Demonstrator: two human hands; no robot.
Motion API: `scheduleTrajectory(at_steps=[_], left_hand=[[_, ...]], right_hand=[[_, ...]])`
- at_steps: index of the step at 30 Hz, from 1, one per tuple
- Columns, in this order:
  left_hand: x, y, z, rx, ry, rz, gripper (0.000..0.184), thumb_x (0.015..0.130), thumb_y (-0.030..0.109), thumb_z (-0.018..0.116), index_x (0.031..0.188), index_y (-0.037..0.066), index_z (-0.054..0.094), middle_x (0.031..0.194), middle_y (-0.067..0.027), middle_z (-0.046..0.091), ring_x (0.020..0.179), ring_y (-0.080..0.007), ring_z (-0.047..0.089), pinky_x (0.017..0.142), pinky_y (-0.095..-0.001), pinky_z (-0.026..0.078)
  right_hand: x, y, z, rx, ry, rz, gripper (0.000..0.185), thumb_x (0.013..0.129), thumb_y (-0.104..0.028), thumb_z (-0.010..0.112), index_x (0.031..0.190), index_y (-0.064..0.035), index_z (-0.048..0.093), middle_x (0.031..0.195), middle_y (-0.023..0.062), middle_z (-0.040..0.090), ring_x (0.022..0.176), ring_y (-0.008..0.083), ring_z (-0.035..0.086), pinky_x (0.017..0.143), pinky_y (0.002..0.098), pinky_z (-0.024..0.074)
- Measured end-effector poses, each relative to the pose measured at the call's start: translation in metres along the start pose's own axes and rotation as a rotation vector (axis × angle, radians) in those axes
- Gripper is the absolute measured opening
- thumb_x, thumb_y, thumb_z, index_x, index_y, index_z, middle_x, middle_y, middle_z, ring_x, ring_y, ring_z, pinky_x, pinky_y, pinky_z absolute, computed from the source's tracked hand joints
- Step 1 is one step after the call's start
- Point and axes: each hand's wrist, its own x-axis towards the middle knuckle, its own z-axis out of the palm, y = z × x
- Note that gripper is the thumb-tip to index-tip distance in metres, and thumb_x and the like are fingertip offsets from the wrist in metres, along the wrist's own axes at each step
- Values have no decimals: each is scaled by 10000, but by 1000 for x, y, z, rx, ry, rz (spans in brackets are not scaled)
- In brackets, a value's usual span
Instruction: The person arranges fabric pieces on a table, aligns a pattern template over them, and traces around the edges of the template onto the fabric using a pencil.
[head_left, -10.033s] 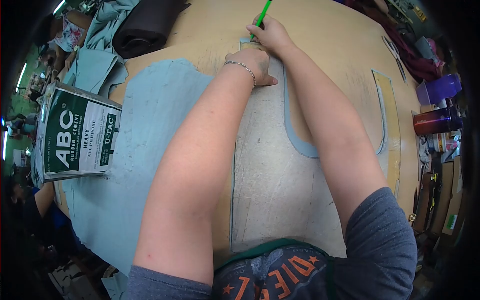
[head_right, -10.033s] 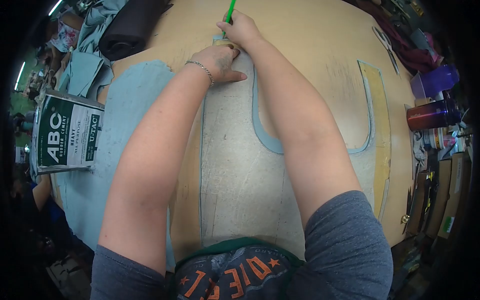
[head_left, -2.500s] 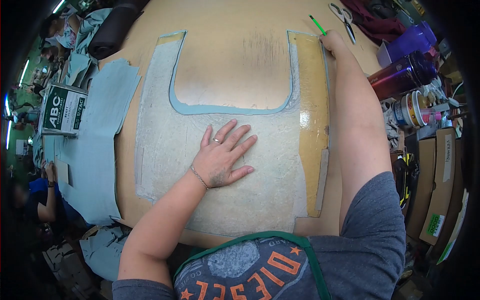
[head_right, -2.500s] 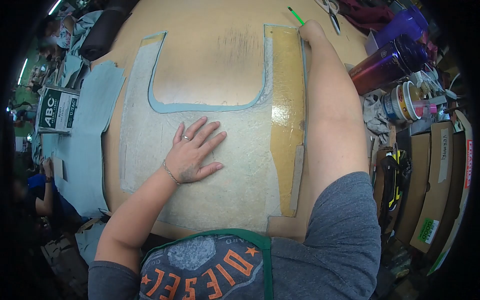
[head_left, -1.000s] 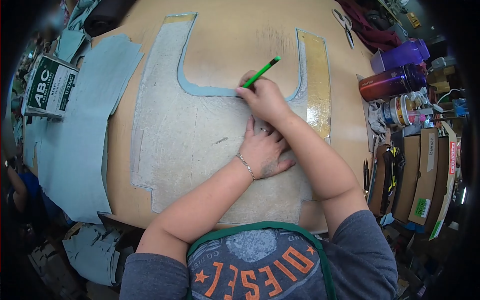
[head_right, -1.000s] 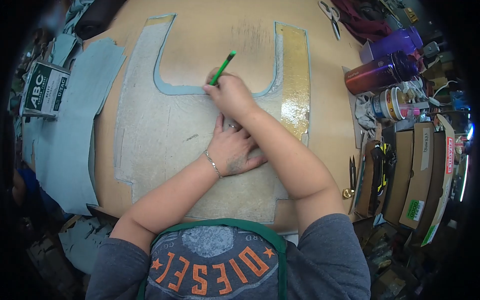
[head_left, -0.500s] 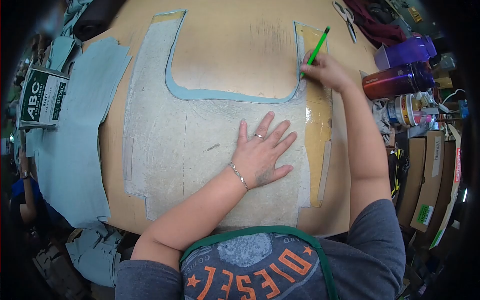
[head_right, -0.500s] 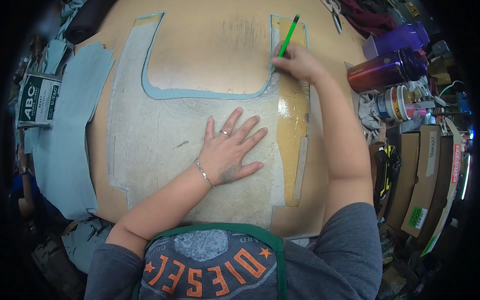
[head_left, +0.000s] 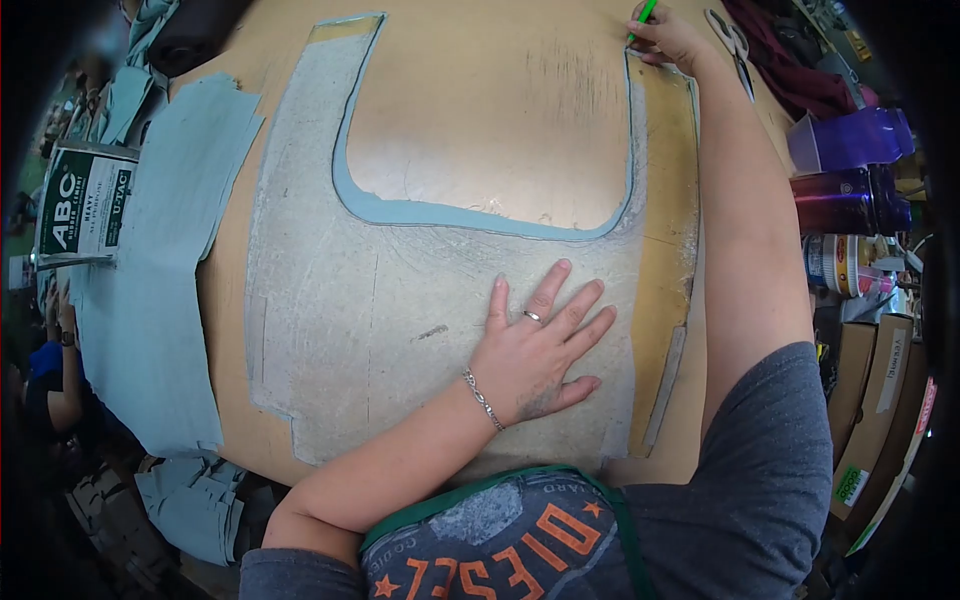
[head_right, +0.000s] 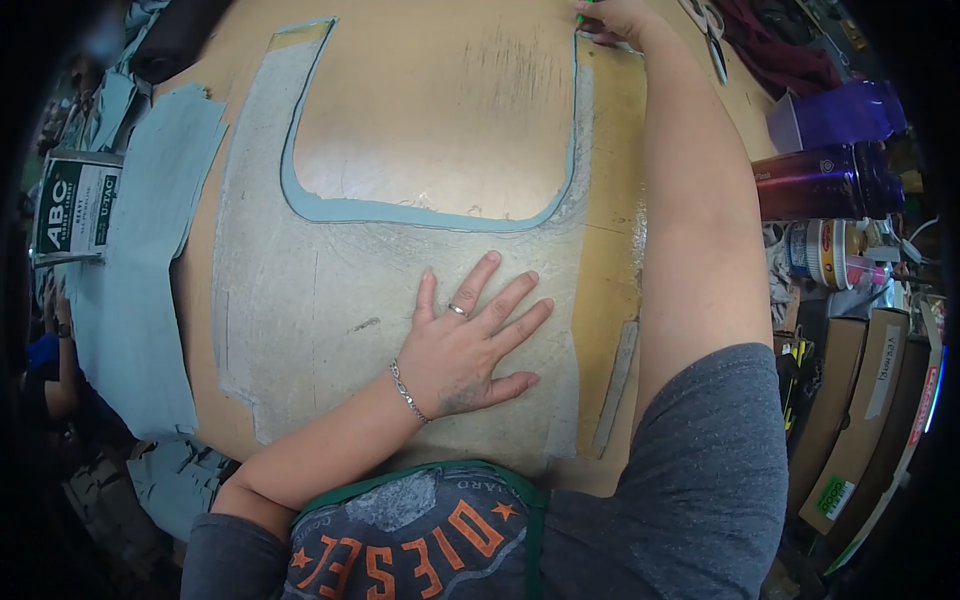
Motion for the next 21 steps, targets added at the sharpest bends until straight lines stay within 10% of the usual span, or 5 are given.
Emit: scheduleTrajectory(at_steps=[6, 12, 21], left_hand=[[-2, 0, 2, -19, 6, 6, 627, 728, 540, 533, 1271, 249, 418, 1388, 2, 284, 1316, -250, 167, 881, -673, 236], [-4, -1, 4, -35, 11, 7, 604, 763, 524, 488, 1279, 223, 398, 1385, -31, 265, 1313, -266, 139, 916, -671, 194], [-7, -4, 7, -57, -10, 23, 580, 769, 540, 441, 1225, 183, 470, 1275, -63, 409, 1230, -255, 310, 937, -673, 142]], right_hand=[[-58, 18, 22, 415, 401, -269, 190, 830, -224, 598, 940, -82, 537, 821, 18, 589, 750, 98, 578, 581, 191, 437], [-213, -59, 168, 478, -129, -126, 161, 820, -141, 613, 893, -32, 519, 812, 50, 589, 743, 119, 582, 628, 237, 465], [-216, -60, 218, 209, -28, -304, 132, 799, -122, 603, 830, -7, 546, 732, 88, 587, 680, 166, 577, 630, 285, 446]])
